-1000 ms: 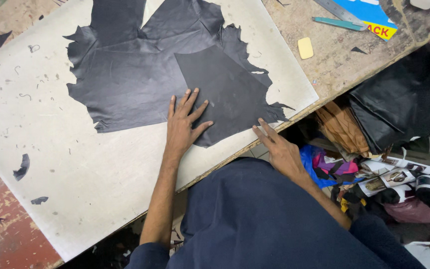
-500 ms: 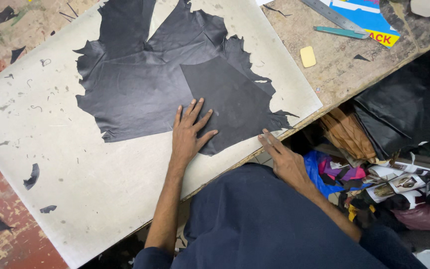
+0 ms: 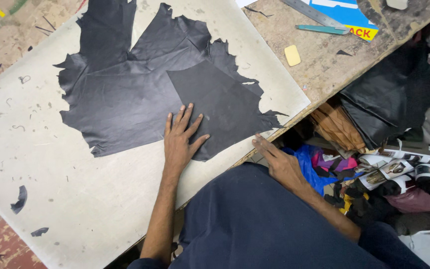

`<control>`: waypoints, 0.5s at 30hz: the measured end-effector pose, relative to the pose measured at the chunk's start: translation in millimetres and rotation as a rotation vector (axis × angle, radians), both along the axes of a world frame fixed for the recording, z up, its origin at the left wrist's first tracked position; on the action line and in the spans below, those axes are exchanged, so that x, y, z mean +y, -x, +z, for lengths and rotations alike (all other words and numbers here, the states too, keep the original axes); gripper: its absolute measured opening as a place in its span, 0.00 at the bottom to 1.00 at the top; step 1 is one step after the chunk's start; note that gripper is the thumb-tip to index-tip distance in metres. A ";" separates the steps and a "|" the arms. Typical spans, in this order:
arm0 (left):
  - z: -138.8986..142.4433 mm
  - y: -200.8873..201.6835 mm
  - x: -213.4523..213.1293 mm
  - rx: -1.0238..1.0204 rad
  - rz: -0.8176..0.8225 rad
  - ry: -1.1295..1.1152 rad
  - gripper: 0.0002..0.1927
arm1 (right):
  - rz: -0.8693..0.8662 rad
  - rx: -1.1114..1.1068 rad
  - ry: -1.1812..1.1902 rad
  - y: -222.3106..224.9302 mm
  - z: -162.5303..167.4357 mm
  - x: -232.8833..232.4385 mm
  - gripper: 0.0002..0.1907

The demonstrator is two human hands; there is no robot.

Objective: The person places a black leather pattern on a larger leather hide, uses a ruler and a utility knife to cut along the pattern edges, and removes the cut piece. The person repeats the process with another pattern, measuring and cutting the leather on a workbench.

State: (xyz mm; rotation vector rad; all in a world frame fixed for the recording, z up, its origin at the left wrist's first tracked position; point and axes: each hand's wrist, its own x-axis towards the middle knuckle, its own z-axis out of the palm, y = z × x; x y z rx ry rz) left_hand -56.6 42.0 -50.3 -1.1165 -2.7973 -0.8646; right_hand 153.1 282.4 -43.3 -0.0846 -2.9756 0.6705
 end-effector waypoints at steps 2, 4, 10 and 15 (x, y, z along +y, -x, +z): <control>-1.1 -0.3 0.9 0.009 0.002 0.003 0.31 | -0.033 -0.113 0.008 0.1 -1.0 0.0 0.39; -1.8 -1.6 1.4 0.011 0.009 0.011 0.31 | -0.039 -0.108 0.019 -0.4 -1.4 -0.2 0.38; -1.6 -3.2 4.5 0.023 0.025 0.020 0.31 | -0.024 0.048 0.006 4.9 -1.1 1.9 0.40; -0.9 -4.5 4.0 0.002 0.034 0.032 0.31 | -0.045 -0.128 0.025 10.4 2.0 1.4 0.39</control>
